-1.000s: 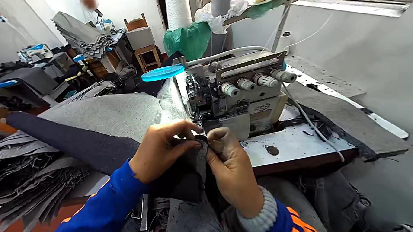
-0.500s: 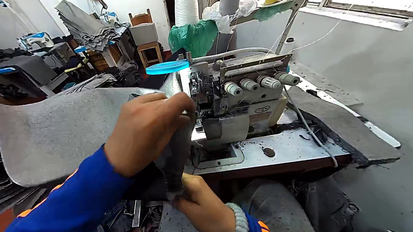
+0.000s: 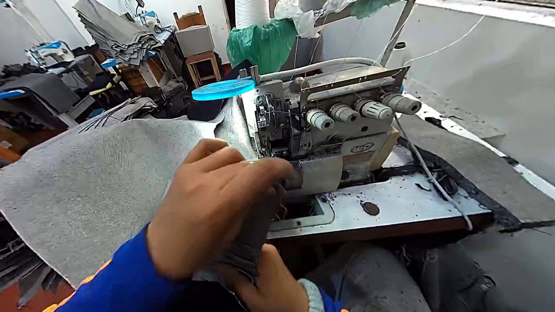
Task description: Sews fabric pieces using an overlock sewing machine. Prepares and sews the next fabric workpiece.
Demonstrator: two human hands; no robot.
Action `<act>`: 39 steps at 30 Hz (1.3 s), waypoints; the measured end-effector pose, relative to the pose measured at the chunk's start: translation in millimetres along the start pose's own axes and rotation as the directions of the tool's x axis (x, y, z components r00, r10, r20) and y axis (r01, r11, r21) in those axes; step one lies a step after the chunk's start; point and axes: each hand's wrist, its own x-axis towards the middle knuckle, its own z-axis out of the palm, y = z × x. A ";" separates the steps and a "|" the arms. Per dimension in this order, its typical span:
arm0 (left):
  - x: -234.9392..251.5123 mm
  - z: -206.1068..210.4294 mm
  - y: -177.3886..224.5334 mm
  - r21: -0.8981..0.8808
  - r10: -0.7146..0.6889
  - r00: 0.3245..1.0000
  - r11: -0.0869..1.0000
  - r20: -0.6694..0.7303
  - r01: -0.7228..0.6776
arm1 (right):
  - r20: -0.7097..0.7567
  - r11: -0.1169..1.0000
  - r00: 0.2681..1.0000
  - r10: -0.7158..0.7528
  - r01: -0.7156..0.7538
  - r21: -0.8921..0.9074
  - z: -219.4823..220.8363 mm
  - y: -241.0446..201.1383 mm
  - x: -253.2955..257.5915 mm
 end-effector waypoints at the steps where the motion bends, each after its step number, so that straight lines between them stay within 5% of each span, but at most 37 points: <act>1: -5.8 13.3 -12.4 0.024 -0.036 0.999 0.999 0.016 0.036 | 0.004 0.999 1.000 0.017 -0.017 0.043 6.2 3.7 -7.8; 5: -43.9 74.4 -48.8 0.042 -0.278 0.960 0.960 0.027 0.277 | 0.016 0.936 0.965 0.263 -0.259 0.237 13.9 23.5 -38.2; 8: -55.5 89.3 -29.8 0.215 -0.264 0.960 0.936 -0.091 0.278 | 0.080 0.882 0.944 0.319 -0.327 0.338 3.4 25.9 -46.8; 15: -62.1 97.0 34.1 0.518 -0.298 0.953 0.808 -0.052 0.281 | 0.113 0.920 0.931 0.347 -0.361 0.155 -21.6 14.1 -61.7; 20: -56.2 98.4 37.4 0.437 -0.411 0.911 0.821 0.007 0.367 | 0.100 0.915 0.933 0.347 -0.360 0.183 -32.3 11.4 -58.6; 27: -33.0 88.7 17.8 0.152 -0.552 0.833 0.827 0.039 0.541 | 0.088 0.783 0.899 0.429 -0.419 0.460 -60.9 7.0 -30.9; 34: -44.3 32.1 65.2 0.071 -0.403 0.874 0.914 0.271 0.399 | 0.145 0.851 0.919 0.366 -0.393 0.348 -72.4 17.2 0.9; 39: -80.0 48.0 56.7 0.300 -0.220 0.929 0.945 0.299 0.127 | 0.091 0.898 0.934 0.345 -0.357 0.258 -65.0 19.6 6.3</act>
